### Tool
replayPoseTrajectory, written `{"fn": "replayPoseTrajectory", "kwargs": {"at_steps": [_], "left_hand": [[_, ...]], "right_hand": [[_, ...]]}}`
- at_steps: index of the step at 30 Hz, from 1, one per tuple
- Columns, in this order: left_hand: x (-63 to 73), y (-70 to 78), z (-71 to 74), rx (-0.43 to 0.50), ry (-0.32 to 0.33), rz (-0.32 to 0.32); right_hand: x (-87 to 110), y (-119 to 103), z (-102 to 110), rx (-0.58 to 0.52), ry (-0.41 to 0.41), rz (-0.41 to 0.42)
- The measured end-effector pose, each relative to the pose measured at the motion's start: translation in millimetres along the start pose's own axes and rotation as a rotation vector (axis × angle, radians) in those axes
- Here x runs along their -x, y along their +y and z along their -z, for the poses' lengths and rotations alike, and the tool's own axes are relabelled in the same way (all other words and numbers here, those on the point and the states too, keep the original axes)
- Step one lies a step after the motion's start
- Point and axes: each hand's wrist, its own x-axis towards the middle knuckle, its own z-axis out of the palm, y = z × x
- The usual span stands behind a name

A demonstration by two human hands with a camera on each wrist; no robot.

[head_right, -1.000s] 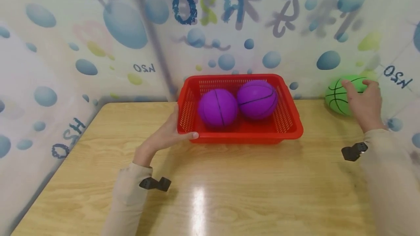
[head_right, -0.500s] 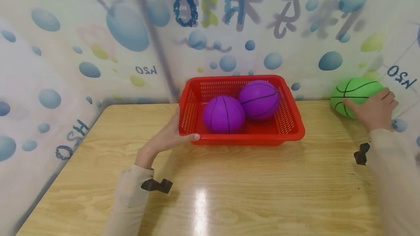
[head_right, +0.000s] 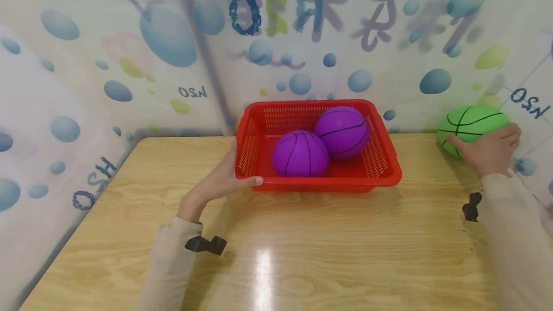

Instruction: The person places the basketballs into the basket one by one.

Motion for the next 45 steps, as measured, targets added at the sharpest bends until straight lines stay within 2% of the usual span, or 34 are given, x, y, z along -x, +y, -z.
{"fn": "replayPoseTrajectory", "kwargs": {"at_steps": [4,16,23,28,31,36,41,45], "left_hand": [[0.4,0.1,-1.6,-0.001,-0.002,0.001],[1.9,3.9,0.0,-0.034,0.008,0.033],[2.2,2.0,-0.6,-0.008,0.001,0.013],[0.9,0.9,-0.4,-0.008,0.002,-0.013],[0.8,0.0,-0.1,-0.008,0.004,-0.019],[0.7,-0.3,0.2,0.001,-0.002,-0.028],[1.4,1.4,1.1,-0.018,0.003,-0.006],[1.7,2.3,0.7,-0.021,0.008,0.002]], "right_hand": [[0.9,1.1,-4.3,-0.021,0.019,-0.015],[1.4,1.6,-9.3,-0.031,0.076,0.024],[5.0,3.5,-8.5,-0.013,0.076,0.0],[0.8,9.6,-7.9,-0.052,0.123,0.001],[-1.3,12.1,-5.8,-0.124,0.168,0.046],[-1.7,4.1,4.5,-0.238,0.261,0.179],[-2.1,-22.7,17.1,-0.366,0.334,0.3],[1.3,-50.7,27.3,-0.402,0.334,0.313]]}}
